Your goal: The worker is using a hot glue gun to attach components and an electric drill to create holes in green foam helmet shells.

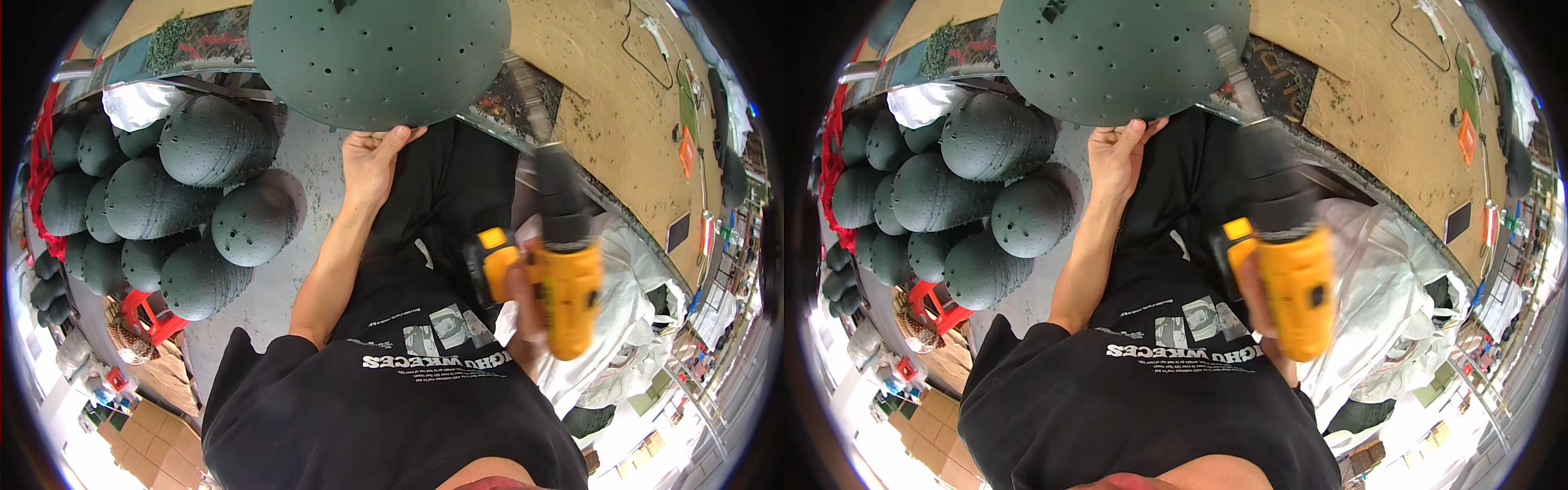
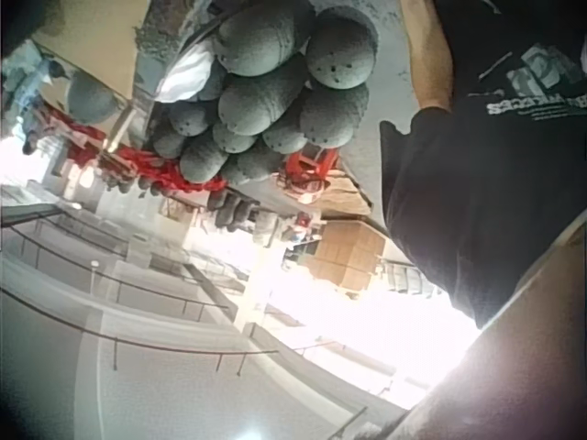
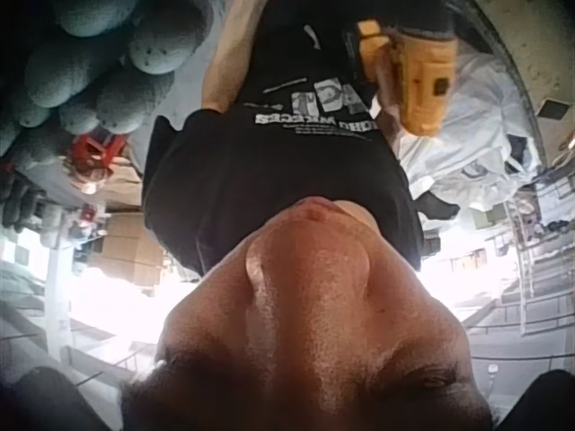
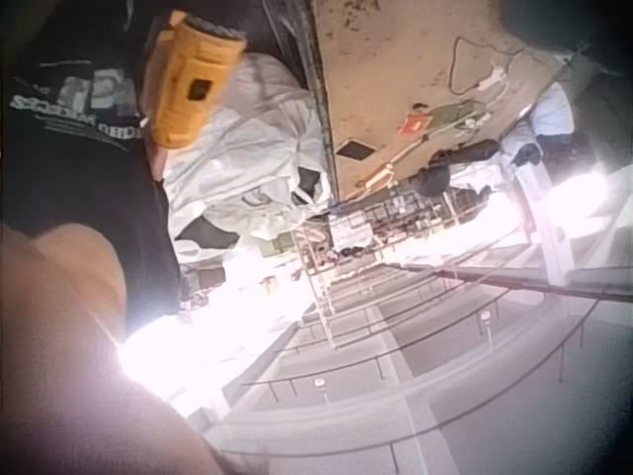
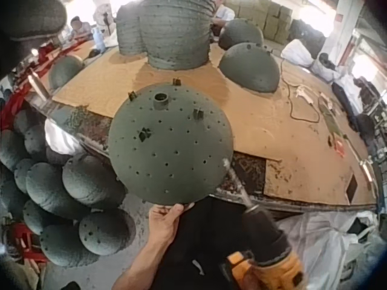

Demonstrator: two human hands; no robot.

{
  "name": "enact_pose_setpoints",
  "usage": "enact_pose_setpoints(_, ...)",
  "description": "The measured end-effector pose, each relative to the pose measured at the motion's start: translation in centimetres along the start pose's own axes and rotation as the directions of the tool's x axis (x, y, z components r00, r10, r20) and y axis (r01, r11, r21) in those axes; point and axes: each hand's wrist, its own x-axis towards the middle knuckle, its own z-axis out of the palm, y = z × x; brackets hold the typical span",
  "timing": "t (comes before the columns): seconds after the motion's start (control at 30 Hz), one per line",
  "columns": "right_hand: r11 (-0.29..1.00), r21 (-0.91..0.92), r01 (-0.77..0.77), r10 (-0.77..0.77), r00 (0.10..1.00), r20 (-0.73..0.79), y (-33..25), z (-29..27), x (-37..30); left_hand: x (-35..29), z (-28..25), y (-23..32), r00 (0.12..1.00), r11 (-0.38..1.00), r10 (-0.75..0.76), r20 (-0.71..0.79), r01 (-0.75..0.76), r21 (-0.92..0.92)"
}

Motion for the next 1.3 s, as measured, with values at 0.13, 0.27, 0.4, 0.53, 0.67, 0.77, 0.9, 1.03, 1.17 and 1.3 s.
enact_pose_setpoints(0.13,-0.156,-0.972,0.177,-0.512,0.827,0.233,7.9,1.9,1.3,0.2,-0.3,-0.6,0.999,0.996,0.054,0.002,-0.054,0.070)
enact_pose_setpoints(0.27,-0.150,-0.956,0.253,-0.468,0.833,0.294,8.4,1.9,1.1,0.2,-0.3,-1.2,0.996,0.997,0.082,-0.036,-0.081,0.020)
enact_pose_setpoints(0.4,-0.178,-0.959,0.222,-0.429,0.859,0.279,8.4,3.2,1.2,0.1,-0.2,-1.0,0.995,0.997,0.068,-0.070,-0.064,0.053)
enact_pose_setpoints(0.53,-0.119,-0.946,0.301,-0.412,0.852,0.323,8.3,2.9,1.2,0.2,0.2,-0.9,0.993,0.997,0.063,-0.102,-0.058,0.050)
enact_pose_setpoints(0.67,-0.014,-0.958,0.285,-0.386,0.883,0.268,8.0,3.4,1.1,0.2,0.3,-1.0,0.994,0.996,0.075,-0.085,-0.071,0.047)
enact_pose_setpoints(0.77,-0.065,-0.964,0.258,-0.376,0.888,0.263,7.9,4.6,1.0,0.6,0.3,-0.8,0.994,0.995,0.090,-0.056,-0.087,0.050)
enact_pose_setpoints(0.9,0.086,-0.976,0.198,-0.368,0.917,0.154,7.8,5.5,0.8,0.6,0.2,-1.2,0.995,0.996,0.079,-0.064,-0.076,0.052)
enact_pose_setpoints(1.03,0.037,-0.993,0.112,-0.289,0.953,0.096,6.4,8.5,0.3,0.6,0.0,-1.0,0.995,0.994,0.092,-0.044,-0.090,0.058)
enact_pose_setpoints(1.17,0.043,-0.998,0.052,-0.261,0.964,0.039,4.9,10.3,-0.2,0.7,0.8,-0.8,0.995,0.996,0.081,-0.058,-0.079,0.039)
enact_pose_setpoints(1.3,-0.098,-0.988,0.118,-0.305,0.942,0.142,5.2,11.0,1.1,0.1,1.3,-1.1,0.997,0.996,0.062,-0.052,-0.058,0.074)
